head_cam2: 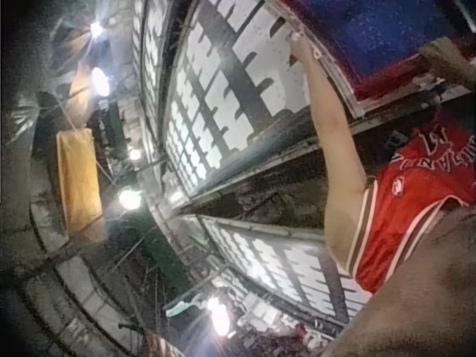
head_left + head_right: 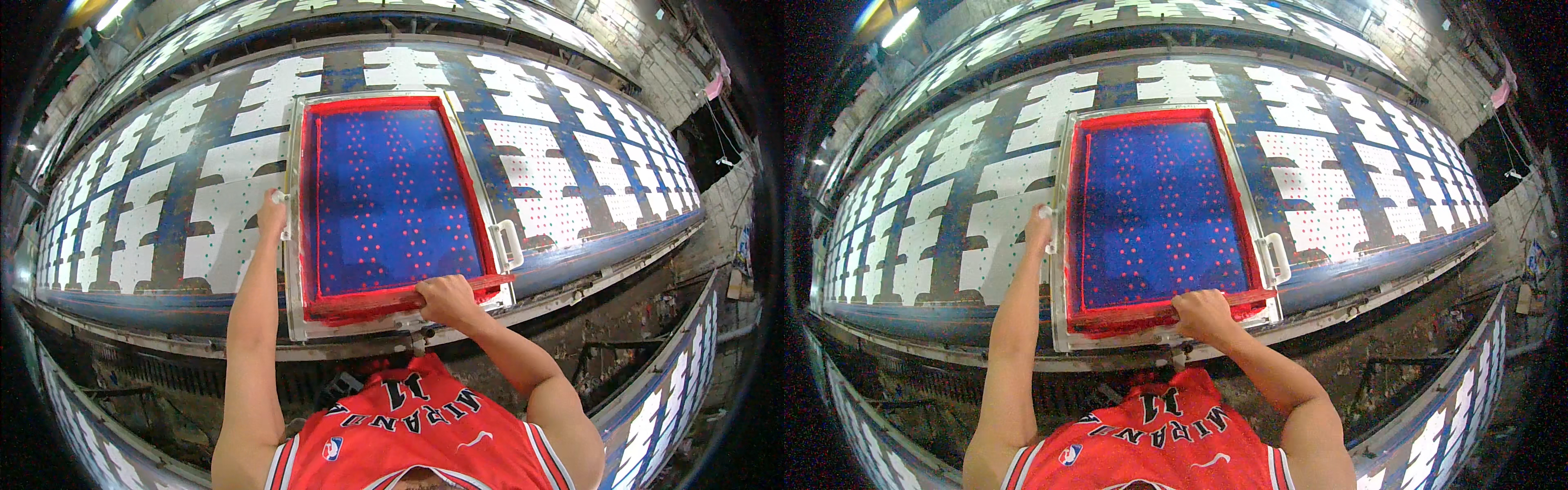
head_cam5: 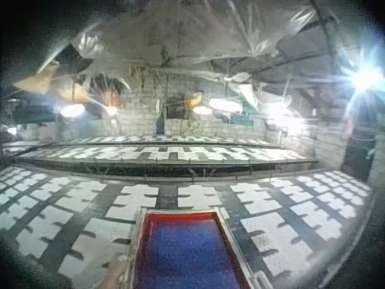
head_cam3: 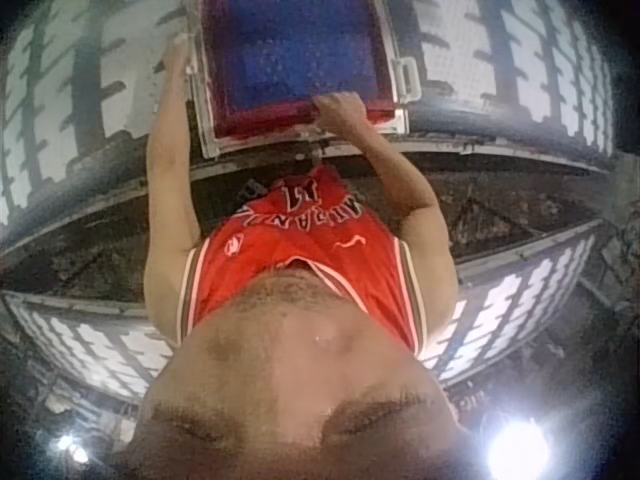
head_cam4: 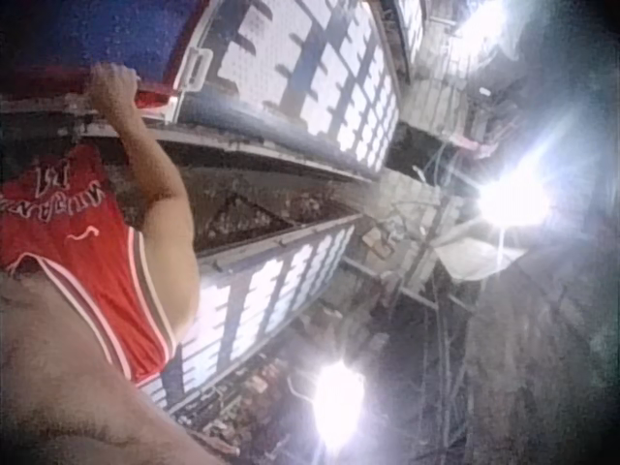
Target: The person uses a squeegee to pull red ink across a screen printing frame, transferring the pattern onto white paper sheets arranged on a flatbed. The person repeatedly repositions the frame and repeats the squeegee stroke to print multiple sheets.
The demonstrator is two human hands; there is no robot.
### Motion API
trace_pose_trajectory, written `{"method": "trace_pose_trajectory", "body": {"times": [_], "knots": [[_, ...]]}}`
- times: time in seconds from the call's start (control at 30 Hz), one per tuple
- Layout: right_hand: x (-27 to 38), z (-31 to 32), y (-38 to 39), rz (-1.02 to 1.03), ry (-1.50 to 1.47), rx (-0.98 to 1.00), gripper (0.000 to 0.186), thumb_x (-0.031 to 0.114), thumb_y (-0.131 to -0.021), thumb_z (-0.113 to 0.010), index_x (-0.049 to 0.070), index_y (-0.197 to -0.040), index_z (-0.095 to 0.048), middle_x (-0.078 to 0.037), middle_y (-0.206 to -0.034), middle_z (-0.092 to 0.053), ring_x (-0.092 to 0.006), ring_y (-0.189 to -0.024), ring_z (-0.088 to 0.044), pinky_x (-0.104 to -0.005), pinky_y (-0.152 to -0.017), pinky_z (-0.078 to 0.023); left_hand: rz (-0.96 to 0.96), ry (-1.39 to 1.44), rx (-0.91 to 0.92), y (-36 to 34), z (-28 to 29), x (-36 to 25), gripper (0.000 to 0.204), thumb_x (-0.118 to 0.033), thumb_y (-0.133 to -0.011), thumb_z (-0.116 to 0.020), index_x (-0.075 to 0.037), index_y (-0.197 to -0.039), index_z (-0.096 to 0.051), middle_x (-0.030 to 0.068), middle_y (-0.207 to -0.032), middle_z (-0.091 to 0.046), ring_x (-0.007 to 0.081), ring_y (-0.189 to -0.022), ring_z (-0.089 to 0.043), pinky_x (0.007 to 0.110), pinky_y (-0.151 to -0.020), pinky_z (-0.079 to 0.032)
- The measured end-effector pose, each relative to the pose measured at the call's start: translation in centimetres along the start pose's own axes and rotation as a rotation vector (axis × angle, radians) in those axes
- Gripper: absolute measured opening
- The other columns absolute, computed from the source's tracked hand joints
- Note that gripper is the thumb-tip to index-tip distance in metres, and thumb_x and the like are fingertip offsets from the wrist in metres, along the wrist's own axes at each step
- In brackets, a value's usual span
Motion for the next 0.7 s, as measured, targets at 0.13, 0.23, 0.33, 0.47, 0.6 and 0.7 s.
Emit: {"method": "trace_pose_trajectory", "body": {"times": [0.13,0.23,0.33,0.47,0.6,0.7], "knots": [[0.7,-1.5,2.2,-0.015,-0.002,-0.057,0.021,0.023,-0.073,-0.071,0.007,-0.085,-0.069,-0.012,-0.087,-0.071,-0.0316,-0.084,-0.072,-0.0451,-0.074,-0.058,0.061,0.025,0.028,-0.3,-0.5,0.6,0.051,-0.021,-0.090,-0.053,-0.022,-0.140,-0.054,0.0274,-0.115,-0.071,0.0466,-0.108,-0.067,0.054,-0.092,-0.051],[0.8,-3.1,2.0,0.060,0.017,-0.200,0.023,0.019,-0.068,-0.072,0.007,-0.087,-0.067,-0.009,-0.090,-0.068,-0.0283,-0.089,-0.070,-0.0424,-0.078,-0.058,-0.058,0.022,-0.010,0.0,-0.3,0.6,0.051,-0.019,-0.088,-0.053,-0.021,-0.140,-0.054,0.0281,-0.115,-0.070,0.0483,-0.109,-0.066,0.054,-0.093,-0.050],[-0.4,-4.0,-0.1,0.086,0.049,-0.343,0.026,0.013,-0.061,-0.074,0.007,-0.084,-0.062,-0.007,-0.087,-0.065,-0.0272,-0.087,-0.069,-0.0410,-0.073,-0.058,0.024,0.083,0.013,0.3,-0.2,0.4,0.052,-0.016,-0.087,-0.051,-0.019,-0.139,-0.054,0.0287,-0.114,-0.070,0.0495,-0.109,-0.065,0.055,-0.093,-0.049],[-3.3,-3.6,-6.2,0.076,0.072,-0.346,0.025,0.013,-0.060,-0.074,0.008,-0.082,-0.062,-0.008,-0.087,-0.065,-0.0289,-0.085,-0.070,-0.0434,-0.066,-0.057,0.065,0.037,0.046,0.5,0.3,-0.3,0.053,-0.012,-0.087,-0.050,-0.019,-0.139,-0.054,0.0300,-0.112,-0.070,0.0510,-0.106,-0.065,0.057,-0.092,-0.048],[-7.2,-1.8,-13.1,-0.001,0.110,-0.189,0.023,0.015,-0.069,-0.070,0.005,-0.090,-0.067,-0.012,-0.091,-0.067,-0.0323,-0.089,-0.071,-0.0457,-0.074,-0.058,0.000,-0.025,0.007,1.3,0.5,-0.9,0.053,-0.013,-0.088,-0.051,-0.021,-0.141,-0.052,0.0304,-0.112,-0.070,0.0514,-0.105,-0.065,0.057,-0.091,-0.049],[-10.3,-0.7,-19.3,0.001,0.134,-0.201,0.023,0.017,-0.072,-0.069,0.004,-0.091,-0.069,-0.013,-0.094,-0.069,-0.0333,-0.088,-0.072,-0.0462,-0.075,-0.059,0.017,-0.053,0.007,1.4,0.7,-1.3,0.053,-0.016,-0.090,-0.053,-0.022,-0.142,-0.050,0.0308,-0.110,-0.070,0.0518,-0.104,-0.065,0.057,-0.090,-0.049]]}}
Point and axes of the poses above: each hand's wrist, its own y-axis away from the middle knuckle, its own z-axis out of the back of the hand, x = y × z, the point moved 1 cm from there along -y, towards the middle knuckle
